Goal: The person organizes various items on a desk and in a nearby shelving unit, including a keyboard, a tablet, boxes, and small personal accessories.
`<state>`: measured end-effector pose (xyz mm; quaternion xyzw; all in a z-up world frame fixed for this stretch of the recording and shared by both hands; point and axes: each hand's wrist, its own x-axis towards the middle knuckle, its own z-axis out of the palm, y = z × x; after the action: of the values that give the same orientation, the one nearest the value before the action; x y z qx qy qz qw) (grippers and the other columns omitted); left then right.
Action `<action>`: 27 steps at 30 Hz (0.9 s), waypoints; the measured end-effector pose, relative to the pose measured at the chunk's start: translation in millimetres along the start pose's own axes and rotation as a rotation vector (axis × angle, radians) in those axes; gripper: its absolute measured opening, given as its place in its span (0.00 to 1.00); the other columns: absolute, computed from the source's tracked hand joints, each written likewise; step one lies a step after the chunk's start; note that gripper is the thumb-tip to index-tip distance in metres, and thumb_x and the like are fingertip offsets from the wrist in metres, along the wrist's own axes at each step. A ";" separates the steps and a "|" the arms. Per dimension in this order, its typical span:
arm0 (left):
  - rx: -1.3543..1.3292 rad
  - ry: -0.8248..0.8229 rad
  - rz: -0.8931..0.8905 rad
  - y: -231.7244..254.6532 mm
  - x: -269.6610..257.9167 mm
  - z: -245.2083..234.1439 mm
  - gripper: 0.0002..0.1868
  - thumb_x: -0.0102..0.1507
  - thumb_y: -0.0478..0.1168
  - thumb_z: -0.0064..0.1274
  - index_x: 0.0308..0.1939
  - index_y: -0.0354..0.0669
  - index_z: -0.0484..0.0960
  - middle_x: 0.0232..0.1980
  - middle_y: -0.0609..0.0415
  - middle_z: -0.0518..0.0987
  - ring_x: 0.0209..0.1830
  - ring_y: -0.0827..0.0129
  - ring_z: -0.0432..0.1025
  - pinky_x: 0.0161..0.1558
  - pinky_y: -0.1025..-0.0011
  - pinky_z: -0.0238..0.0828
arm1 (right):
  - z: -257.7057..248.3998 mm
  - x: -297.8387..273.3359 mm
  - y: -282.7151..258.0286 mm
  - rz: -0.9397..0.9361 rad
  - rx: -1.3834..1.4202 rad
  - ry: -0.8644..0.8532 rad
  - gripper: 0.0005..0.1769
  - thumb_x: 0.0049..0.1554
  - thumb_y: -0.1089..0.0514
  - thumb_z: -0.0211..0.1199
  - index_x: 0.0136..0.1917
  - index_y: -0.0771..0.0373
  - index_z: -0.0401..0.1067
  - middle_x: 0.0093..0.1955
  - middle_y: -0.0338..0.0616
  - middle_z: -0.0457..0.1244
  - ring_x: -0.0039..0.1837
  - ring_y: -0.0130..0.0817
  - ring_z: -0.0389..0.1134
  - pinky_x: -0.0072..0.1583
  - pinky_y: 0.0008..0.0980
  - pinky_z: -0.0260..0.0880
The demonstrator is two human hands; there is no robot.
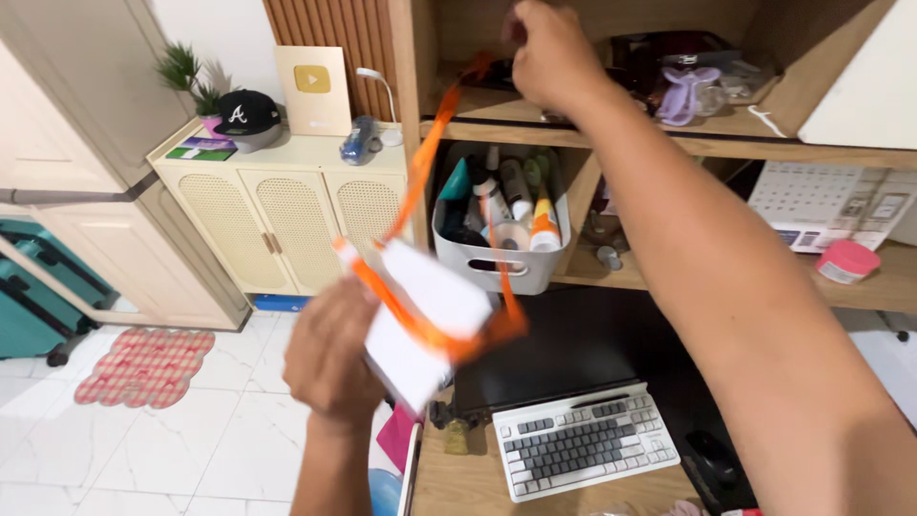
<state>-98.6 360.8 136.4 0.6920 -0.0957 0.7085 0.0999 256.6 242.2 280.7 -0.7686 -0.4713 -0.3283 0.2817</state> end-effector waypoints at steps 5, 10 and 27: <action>-0.213 -0.337 -0.259 -3.3 -41.1 -23.4 0.10 0.62 0.27 0.50 0.45 0.36 0.84 0.46 0.48 0.86 0.49 0.56 0.82 0.51 0.60 0.82 | 23.4 25.3 16.1 0.139 -0.145 -0.250 0.23 0.54 0.65 0.60 0.64 0.61 0.75 0.56 0.63 0.67 0.59 0.58 0.68 0.58 0.48 0.68; -1.137 -0.420 -0.822 -21.6 -84.8 -65.9 0.09 0.66 0.34 0.53 0.46 0.30 0.84 0.41 0.42 0.86 0.40 0.59 0.81 0.42 0.62 0.80 | 43.8 44.0 29.1 0.118 -0.460 -0.502 0.21 0.59 0.55 0.60 0.64 0.60 0.75 0.58 0.61 0.67 0.60 0.56 0.68 0.60 0.49 0.67; -0.647 -0.994 -1.093 -14.6 -100.8 -23.6 0.11 0.67 0.38 0.54 0.47 0.32 0.83 0.31 0.48 0.82 0.32 0.72 0.73 0.37 0.72 0.74 | 19.2 24.5 -16.9 0.209 -0.190 -0.489 0.20 0.61 0.46 0.64 0.64 0.51 0.77 0.61 0.53 0.68 0.60 0.51 0.69 0.60 0.46 0.69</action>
<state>-115.0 380.3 35.0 0.8119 0.0227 0.1056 0.5737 254.2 276.4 289.7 -0.8924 -0.4106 -0.1450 0.1185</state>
